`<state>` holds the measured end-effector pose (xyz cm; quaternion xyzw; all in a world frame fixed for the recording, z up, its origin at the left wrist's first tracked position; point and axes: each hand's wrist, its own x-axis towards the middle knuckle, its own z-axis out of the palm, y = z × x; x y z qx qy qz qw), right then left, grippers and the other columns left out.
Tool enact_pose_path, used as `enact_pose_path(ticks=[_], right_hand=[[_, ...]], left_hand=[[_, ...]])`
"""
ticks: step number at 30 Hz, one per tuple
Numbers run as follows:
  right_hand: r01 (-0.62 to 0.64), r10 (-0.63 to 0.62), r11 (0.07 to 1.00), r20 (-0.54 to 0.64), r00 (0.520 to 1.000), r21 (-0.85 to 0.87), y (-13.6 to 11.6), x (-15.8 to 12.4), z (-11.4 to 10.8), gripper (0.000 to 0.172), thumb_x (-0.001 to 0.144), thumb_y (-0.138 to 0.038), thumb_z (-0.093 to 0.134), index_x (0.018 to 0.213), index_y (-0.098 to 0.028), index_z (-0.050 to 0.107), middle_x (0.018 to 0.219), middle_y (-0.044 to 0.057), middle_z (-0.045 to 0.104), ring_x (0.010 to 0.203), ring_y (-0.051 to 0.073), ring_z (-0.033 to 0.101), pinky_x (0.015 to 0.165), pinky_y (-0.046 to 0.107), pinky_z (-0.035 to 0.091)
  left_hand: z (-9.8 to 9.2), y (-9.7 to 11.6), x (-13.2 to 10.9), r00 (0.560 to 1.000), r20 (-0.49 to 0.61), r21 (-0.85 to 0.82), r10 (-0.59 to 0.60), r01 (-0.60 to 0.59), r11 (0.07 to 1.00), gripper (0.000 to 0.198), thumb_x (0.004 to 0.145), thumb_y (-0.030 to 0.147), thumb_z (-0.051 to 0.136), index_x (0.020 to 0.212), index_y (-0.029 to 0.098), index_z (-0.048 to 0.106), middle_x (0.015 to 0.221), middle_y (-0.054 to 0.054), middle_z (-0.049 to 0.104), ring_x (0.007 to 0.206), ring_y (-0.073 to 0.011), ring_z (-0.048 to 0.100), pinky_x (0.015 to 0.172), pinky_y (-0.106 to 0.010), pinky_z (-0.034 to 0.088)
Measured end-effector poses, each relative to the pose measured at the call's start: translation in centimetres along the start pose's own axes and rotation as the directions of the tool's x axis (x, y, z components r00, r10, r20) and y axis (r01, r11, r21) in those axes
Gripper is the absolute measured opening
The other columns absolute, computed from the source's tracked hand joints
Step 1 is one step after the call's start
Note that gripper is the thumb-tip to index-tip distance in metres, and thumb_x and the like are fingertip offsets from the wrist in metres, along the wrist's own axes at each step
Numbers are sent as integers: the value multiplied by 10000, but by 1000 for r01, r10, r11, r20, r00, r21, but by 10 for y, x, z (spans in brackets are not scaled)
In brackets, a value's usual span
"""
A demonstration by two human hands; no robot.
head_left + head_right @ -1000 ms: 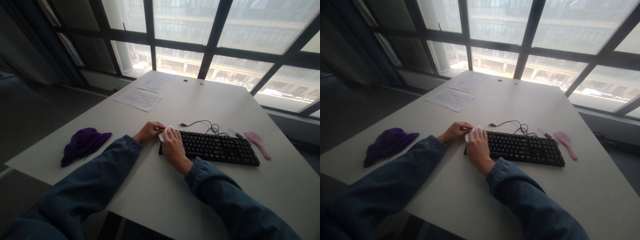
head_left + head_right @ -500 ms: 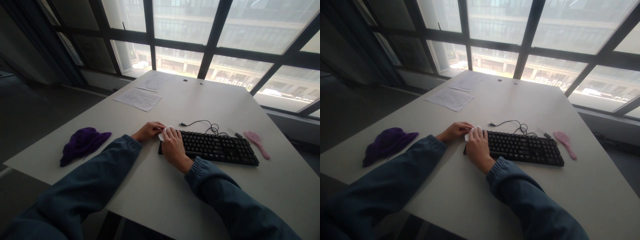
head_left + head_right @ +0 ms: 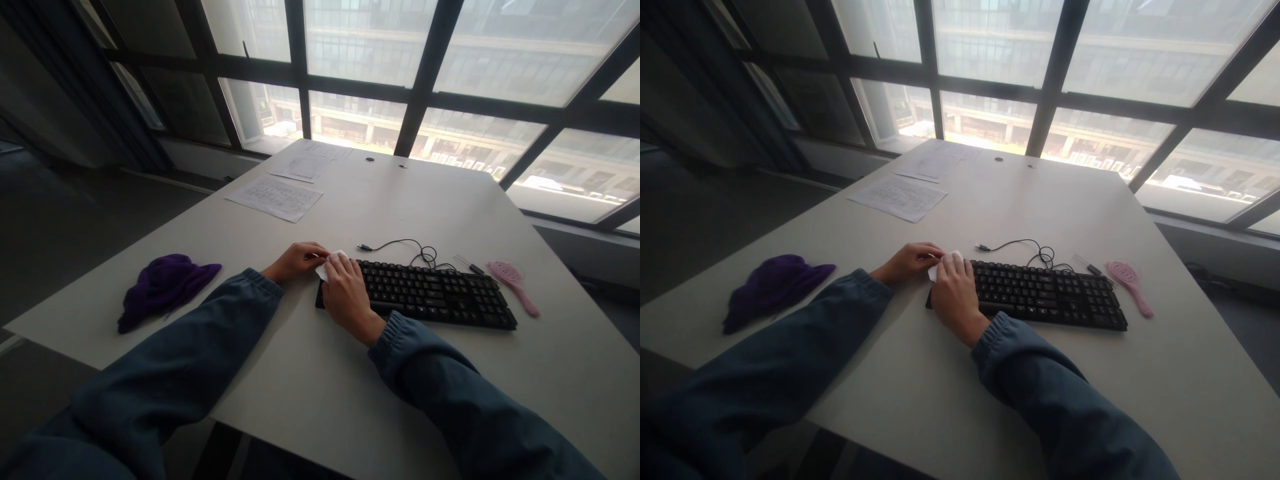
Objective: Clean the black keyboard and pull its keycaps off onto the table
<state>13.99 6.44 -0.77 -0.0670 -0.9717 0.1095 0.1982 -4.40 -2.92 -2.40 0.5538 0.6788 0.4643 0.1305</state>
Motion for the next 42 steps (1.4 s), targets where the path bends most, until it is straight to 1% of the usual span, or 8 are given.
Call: enact_pose_path(ticks=[6, 14, 19, 26, 29, 31, 36, 42], right_hand=[[9, -9, 1000, -17, 1000, 25, 0, -1, -2, 462, 960, -191, 452, 1396, -67, 541, 1506, 181, 503, 1454, 292, 354, 1212, 480, 239], [79, -80, 995, 16, 997, 65, -1, -14, -8, 442, 944, -178, 461, 1352, -51, 574, 1495, 184, 516, 1442, 284, 391, 1240, 469, 196], [114, -117, 989, 25, 993, 98, 1, -21, -10, 469, 916, -189, 510, 1355, -39, 575, 1489, 196, 519, 1440, 285, 403, 1249, 466, 197], [155, -157, 981, 3, 988, 114, -3, -27, -15, 503, 952, -330, 537, 1378, -62, 555, 1488, 203, 510, 1451, 293, 387, 1233, 477, 256], [165, -167, 978, 4, 986, 128, -3, -29, -18, 531, 981, -415, 518, 1388, -75, 545, 1478, 192, 524, 1442, 290, 398, 1231, 474, 257], [163, -165, 975, 5, 986, 151, -2, -30, -18, 460, 1016, -405, 458, 1333, -99, 593, 1432, 171, 572, 1406, 271, 445, 1216, 454, 279], [78, -75, 989, -29, 997, 127, 1, -29, -17, 316, 1025, -271, 436, 1221, -152, 654, 1343, 123, 634, 1264, 250, 535, 1101, 404, 381], [72, -72, 997, 0, 997, 36, 3, -29, -18, 286, 985, -353, 567, 1190, -174, 652, 1307, 123, 631, 1196, 285, 514, 1040, 442, 373]], left_hand=[[-1, 5, 1, 1000, -24, 20, -19, 19, 1000, 340, 879, 447, 658, 997, 151, 778, 1031, -97, 750, 936, -207, 699, 813, -280, 561], [-2, 0, 0, 998, -29, -4, -57, 57, 998, 388, 904, 492, 624, 990, 147, 777, 1042, -99, 757, 966, -218, 697, 868, -298, 553], [-1, 4, -2, 996, -6, -69, -87, 86, 994, 461, 877, 498, 663, 1164, 143, 729, 1097, -117, 742, 979, -222, 690, 838, -315, 575], [-2, 24, -2, 977, 34, 143, 213, -215, 966, 211, 922, 335, 654, 1054, 234, 784, 1078, -101, 737, 1047, -225, 626, 997, -405, 498], [-1, 28, -4, 961, 80, 172, 264, -274, 946, 210, 948, 286, 612, 1069, 252, 781, 1102, -94, 731, 1077, -221, 608, 997, -393, 494], [0, 29, -4, 957, 95, 178, 275, -289, 941, 207, 952, 274, 603, 1053, 246, 781, 1093, -90, 731, 1073, -218, 607, 991, -383, 494], [1, 25, -4, 975, 5, 183, 223, -220, 958, 229, 969, 258, 558, 1050, 208, 766, 1057, -90, 730, 1025, -208, 626, 960, -360, 498], [2, 14, -4, 986, -112, 216, 127, -100, 971, 226, 957, 254, 556, 1036, 187, 757, 1020, -70, 739, 978, -189, 644, 888, -301, 508]])
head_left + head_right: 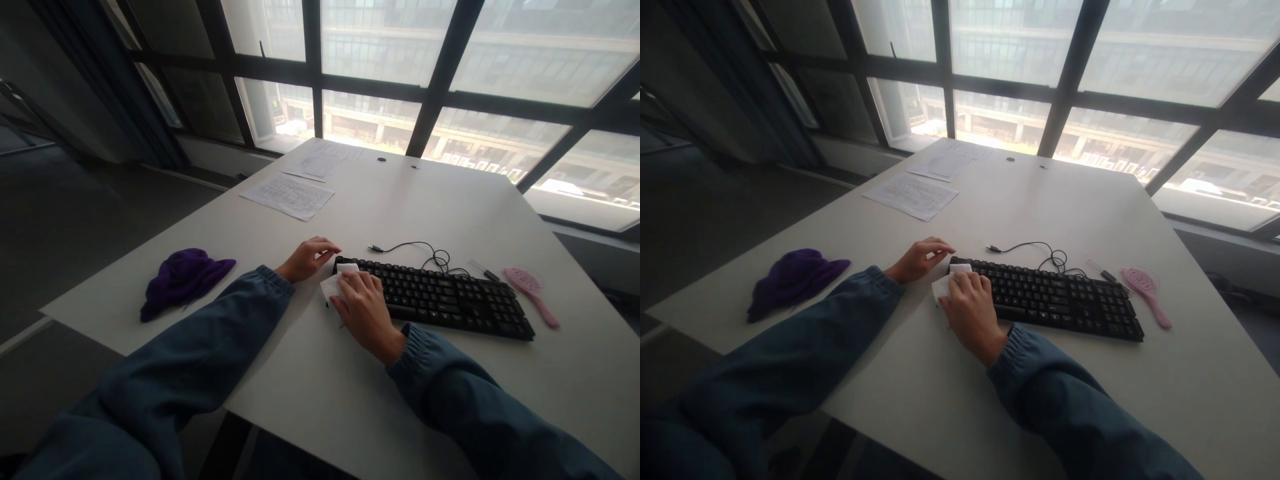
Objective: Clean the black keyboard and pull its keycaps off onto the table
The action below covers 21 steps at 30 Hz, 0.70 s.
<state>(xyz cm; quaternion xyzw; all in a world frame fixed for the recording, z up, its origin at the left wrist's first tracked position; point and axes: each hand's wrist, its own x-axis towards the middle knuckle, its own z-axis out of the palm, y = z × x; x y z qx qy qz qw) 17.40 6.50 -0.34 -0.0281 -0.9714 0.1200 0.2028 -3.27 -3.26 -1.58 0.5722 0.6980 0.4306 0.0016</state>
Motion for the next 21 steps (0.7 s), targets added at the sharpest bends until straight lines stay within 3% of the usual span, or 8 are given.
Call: enact_pose_path(ticks=[5, 8, 14, 21], right_hand=[[62, -62, 998, -5, 998, 24, 0, -4, 3, 139, 983, -280, 582, 990, -197, 693, 1084, 89, 682, 1019, 245, 547, 887, 380, 412], [87, -84, 995, -48, 995, 53, 4, -1, 3, 180, 993, -265, 566, 880, -203, 693, 941, 66, 677, 920, 224, 549, 813, 357, 407], [-11, 33, 995, -234, 972, 97, 21, 33, -4, 197, 987, -275, 581, 867, -221, 729, 925, 52, 663, 904, 210, 536, 833, 334, 414], [-61, 62, 998, -28, 998, 30, 26, 55, 9, 182, 968, -301, 612, 870, -246, 756, 930, 45, 644, 920, 205, 554, 765, 311, 407]], left_hand=[[0, 0, 0, 1000, -6, -8, -26, 26, 1000, 223, 951, 252, 556, 1007, 173, 757, 1011, -68, 746, 968, -177, 652, 829, -272, 521], [1, 0, 1, 997, -8, -49, -74, 74, 996, 227, 943, 259, 554, 990, 164, 755, 1002, -69, 748, 944, -169, 665, 769, -248, 528], [4, -4, 2, 990, -12, -103, -137, 135, 985, 244, 919, 275, 550, 963, 146, 752, 991, -74, 742, 910, -167, 669, 732, -237, 526], [5, -5, 3, 990, 8, -86, -141, 141, 986, 236, 899, 275, 545, 898, 139, 739, 931, -64, 729, 838, -154, 648, 715, -236, 510]])
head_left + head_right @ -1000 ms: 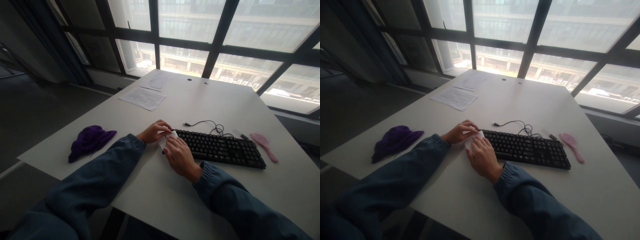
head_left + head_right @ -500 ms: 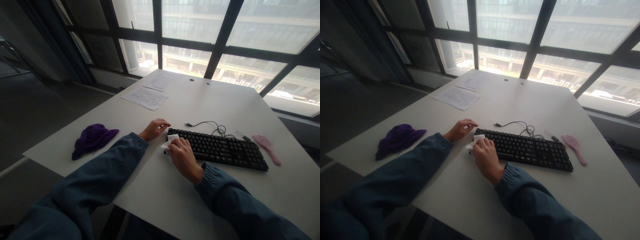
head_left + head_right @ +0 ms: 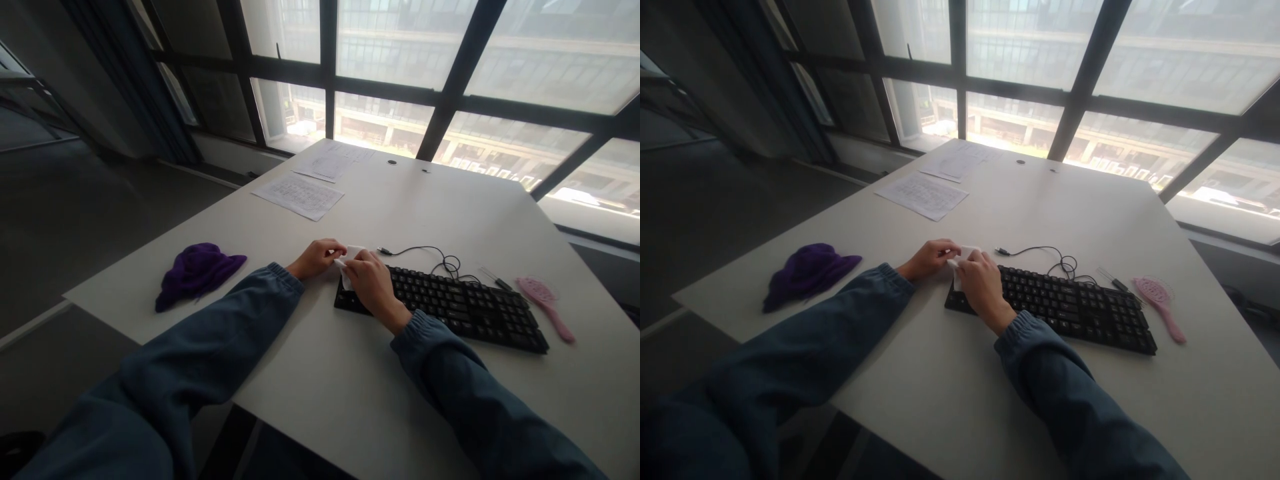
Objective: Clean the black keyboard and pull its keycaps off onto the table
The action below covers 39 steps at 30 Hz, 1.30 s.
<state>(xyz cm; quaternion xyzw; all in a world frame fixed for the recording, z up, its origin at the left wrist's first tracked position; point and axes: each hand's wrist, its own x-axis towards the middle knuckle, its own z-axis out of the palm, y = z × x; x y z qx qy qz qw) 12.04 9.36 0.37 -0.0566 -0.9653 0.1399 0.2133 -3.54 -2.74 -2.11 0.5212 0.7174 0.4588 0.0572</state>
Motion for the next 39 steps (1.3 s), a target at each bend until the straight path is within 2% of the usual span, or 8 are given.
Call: enact_pose_path(ticks=[7, 13, 19, 23, 26, 31, 35, 39], right_hand=[[-16, 19, 997, 41, 999, -72, 2, -1, 2, 154, 979, -281, 587, 916, -213, 710, 968, 64, 659, 936, 216, 560, 811, 317, 394], [-7, 10, 998, 52, 999, -67, 2, -1, 3, 161, 980, -302, 585, 947, -219, 720, 1007, 67, 659, 975, 224, 555, 843, 324, 397], [11, -7, 998, 50, 999, -69, 2, -3, 0, 165, 988, -261, 552, 966, -203, 705, 1005, 78, 655, 968, 225, 552, 852, 332, 403], [20, -19, 998, 15, 1000, -58, 3, -7, -1, 177, 997, -252, 534, 969, -207, 704, 994, 73, 654, 953, 223, 549, 859, 334, 408], [23, -23, 999, -3, 1000, -48, 4, -11, -2, 191, 1003, -283, 538, 978, -212, 713, 994, 73, 658, 957, 225, 546, 866, 338, 411], [25, -24, 997, 9, 1000, -71, 4, -19, -8, 184, 994, -301, 560, 933, -210, 707, 985, 70, 659, 962, 233, 540, 862, 356, 403], [44, -41, 997, 43, 998, -71, 0, -26, -11, 200, 996, -274, 548, 874, -200, 689, 948, 67, 658, 927, 225, 538, 841, 351, 400], [45, -44, 997, 23, 999, -59, -1, -26, -10, 188, 1002, -273, 536, 987, -211, 712, 981, 73, 658, 957, 230, 538, 855, 354, 401]], left_hand=[[1, -2, 0, 999, 37, 54, 14, -16, 998, 223, 906, 270, 550, 870, 141, 729, 882, -44, 713, 791, -141, 621, 740, -246, 485], [-4, 5, 0, 1000, -1, -103, 10, -10, 995, 299, 949, 366, 562, 985, 132, 743, 992, -80, 722, 912, -168, 659, 738, -243, 508], [-8, 10, -3, 981, 95, -116, 167, -156, 981, 297, 916, 371, 661, 1096, 151, 747, 989, -85, 688, 827, -141, 642, 698, -238, 519], [-13, 14, -4, 945, 114, -40, 307, -305, 952, 247, 910, 324, 681, 1099, 180, 751, 1005, -100, 686, 931, -177, 643, 836, -308, 539], [-17, 17, -5, 917, 146, 3, 372, -376, 926, 173, 892, 303, 706, 1010, 193, 770, 976, -94, 690, 930, -181, 647, 874, -322, 533], [-17, 19, -7, 920, 158, 63, 359, -372, 926, 145, 916, 301, 668, 895, 197, 768, 940, -88, 698, 911, -175, 645, 854, -301, 527], [-19, 25, -8, 908, 251, 28, 335, -353, 935, 169, 914, 323, 665, 869, 191, 761, 943, -100, 697, 921, -189, 631, 886, -325, 511], [-18, 25, -8, 931, 213, 60, 296, -315, 947, 226, 919, 381, 660, 978, 199, 780, 931, -94, 661, 879, -184, 612, 844, -315, 503]])
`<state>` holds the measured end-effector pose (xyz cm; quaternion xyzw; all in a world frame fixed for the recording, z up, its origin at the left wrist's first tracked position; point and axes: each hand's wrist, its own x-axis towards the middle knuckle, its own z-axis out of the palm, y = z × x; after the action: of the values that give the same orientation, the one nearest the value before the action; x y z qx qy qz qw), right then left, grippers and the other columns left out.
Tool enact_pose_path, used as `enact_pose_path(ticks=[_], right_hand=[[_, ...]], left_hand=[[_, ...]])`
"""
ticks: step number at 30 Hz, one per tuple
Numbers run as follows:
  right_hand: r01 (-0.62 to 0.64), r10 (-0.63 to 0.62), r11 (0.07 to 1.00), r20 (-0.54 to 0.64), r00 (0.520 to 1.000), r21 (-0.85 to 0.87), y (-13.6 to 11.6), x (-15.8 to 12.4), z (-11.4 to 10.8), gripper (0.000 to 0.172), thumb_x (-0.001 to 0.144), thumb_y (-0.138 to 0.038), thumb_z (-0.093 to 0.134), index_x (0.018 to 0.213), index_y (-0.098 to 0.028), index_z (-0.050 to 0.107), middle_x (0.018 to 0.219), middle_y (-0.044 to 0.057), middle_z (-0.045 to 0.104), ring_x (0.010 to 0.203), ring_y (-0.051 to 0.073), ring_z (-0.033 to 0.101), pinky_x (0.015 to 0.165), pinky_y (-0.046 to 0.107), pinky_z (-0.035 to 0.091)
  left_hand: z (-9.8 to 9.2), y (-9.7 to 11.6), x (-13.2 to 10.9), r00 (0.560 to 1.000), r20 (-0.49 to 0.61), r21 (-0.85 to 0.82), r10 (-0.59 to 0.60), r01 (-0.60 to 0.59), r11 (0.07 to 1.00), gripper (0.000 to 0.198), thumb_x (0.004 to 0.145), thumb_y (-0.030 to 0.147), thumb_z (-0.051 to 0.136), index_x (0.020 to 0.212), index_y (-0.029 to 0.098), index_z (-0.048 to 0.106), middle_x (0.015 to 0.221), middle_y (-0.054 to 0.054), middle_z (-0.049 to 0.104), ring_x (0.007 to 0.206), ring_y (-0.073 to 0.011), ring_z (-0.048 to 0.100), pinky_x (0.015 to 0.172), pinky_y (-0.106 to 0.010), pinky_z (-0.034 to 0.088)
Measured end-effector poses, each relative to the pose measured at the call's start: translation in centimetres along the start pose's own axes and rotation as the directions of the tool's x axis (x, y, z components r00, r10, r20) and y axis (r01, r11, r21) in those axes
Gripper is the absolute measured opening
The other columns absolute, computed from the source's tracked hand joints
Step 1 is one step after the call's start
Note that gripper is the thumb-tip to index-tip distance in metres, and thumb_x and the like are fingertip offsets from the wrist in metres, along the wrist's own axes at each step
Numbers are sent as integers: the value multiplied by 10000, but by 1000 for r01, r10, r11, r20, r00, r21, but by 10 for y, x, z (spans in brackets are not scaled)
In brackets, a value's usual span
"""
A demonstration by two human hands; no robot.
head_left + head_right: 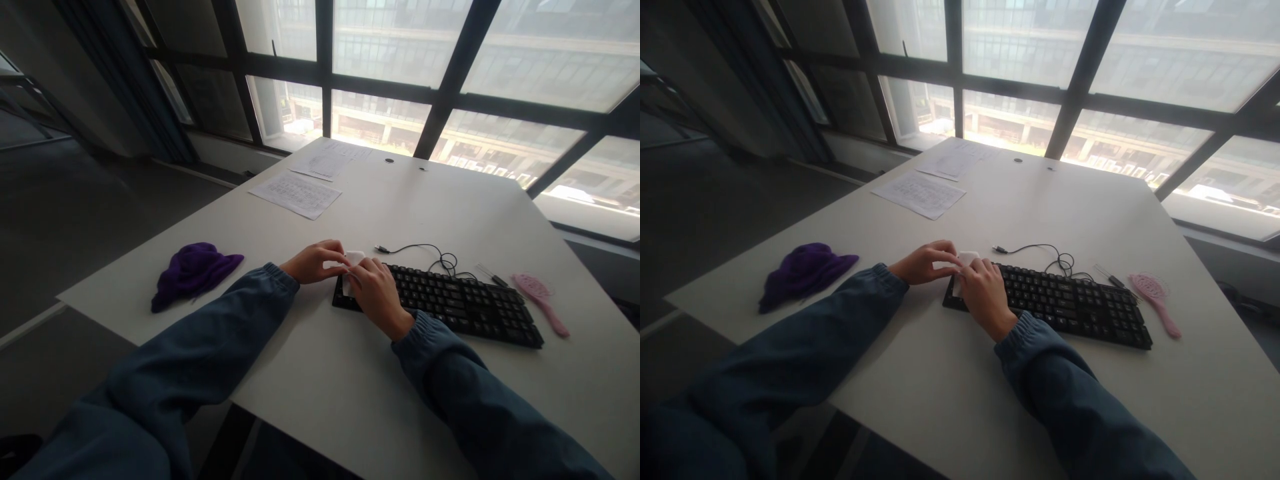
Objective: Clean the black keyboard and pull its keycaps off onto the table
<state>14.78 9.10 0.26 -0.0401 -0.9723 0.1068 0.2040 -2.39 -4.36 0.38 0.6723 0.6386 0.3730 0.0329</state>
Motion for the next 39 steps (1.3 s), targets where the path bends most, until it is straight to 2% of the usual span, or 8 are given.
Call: enact_pose_path(ticks=[6, 12, 15, 18, 21, 27, 34, 39], right_hand=[[-37, 37, 999, 3, 999, 37, 5, 4, 2, 247, 991, -389, 568, 1108, -235, 721, 1031, 82, 651, 984, 238, 538, 874, 360, 406], [-15, 13, 998, 24, 1000, 58, 3, 1, 4, 213, 996, -309, 560, 898, -199, 714, 939, 62, 651, 920, 216, 537, 857, 341, 393], [11, -13, 997, 19, 1000, 81, 1, -1, 4, 163, 974, -269, 588, 884, -207, 709, 952, 58, 654, 936, 217, 532, 866, 345, 389], [26, -28, 994, 23, 999, 102, -1, -3, 3, 125, 942, -312, 645, 995, -225, 718, 1005, 62, 658, 994, 236, 536, 870, 358, 397], [43, -46, 994, 31, 998, 104, -2, -6, 2, 267, 889, -411, 716, 1088, -234, 706, 1071, 70, 660, 1035, 260, 534, 871, 380, 405], [53, -60, 992, 57, 997, 115, -5, -12, 3, 137, 947, -346, 646, 980, -236, 721, 1022, 61, 667, 986, 236, 544, 855, 368, 408], [-30, 30, 997, -1, 1000, 65, -4, -11, 0, 221, 1000, -327, 539, 1064, -212, 716, 1053, 84, 653, 1009, 251, 516, 873, 376, 401], [-25, 24, 998, 15, 1000, 66, -5, -11, 1, 214, 1000, -262, 515, 1065, -216, 714, 1035, 86, 651, 1002, 246, 511, 864, 365, 394]], left_hand=[[5, -10, -2, 997, 41, 42, -72, 70, 997, 304, 938, 435, 626, 1085, 218, 779, 878, -71, 647, 841, -170, 598, 811, -288, 481], [2, 0, -1, 994, 81, -37, -77, 80, 996, 350, 937, 458, 618, 892, 154, 785, 775, -63, 658, 664, -125, 566, 662, -244, 457], [-1, 6, 0, 993, 104, -30, -59, 62, 998, 380, 949, 436, 596, 768, 142, 753, 694, -48, 647, 622, -117, 547, 623, -238, 431], [-2, 7, 0, 991, 113, -45, -71, 77, 996, 319, 936, 409, 613, 850, 143, 768, 718, -49, 687, 615, -113, 558, 609, -226, 436], [-1, 7, -1, 987, 123, -125, -103, 119, 985, 305, 893, 406, 666, 989, 139, 775, 770, -60, 726, 624, -116, 587, 616, -218, 471], [2, 7, -2, 975, 188, -167, -120, 152, 974, 294, 838, 431, 721, 901, 154, 797, 658, -31, 679, 577, -106, 553, 584, -210, 449], [3, -1, -1, 994, 79, -22, -80, 82, 996, 290, 903, 444, 663, 975, 196, 795, 749, -32, 635, 619, -103, 495, 618, -220, 430], [2, 0, -1, 991, 104, -44, -87, 92, 995, 317, 892, 479, 661, 939, 195, 794, 758, -41, 646, 622, -107, 503, 611, -221, 432]])
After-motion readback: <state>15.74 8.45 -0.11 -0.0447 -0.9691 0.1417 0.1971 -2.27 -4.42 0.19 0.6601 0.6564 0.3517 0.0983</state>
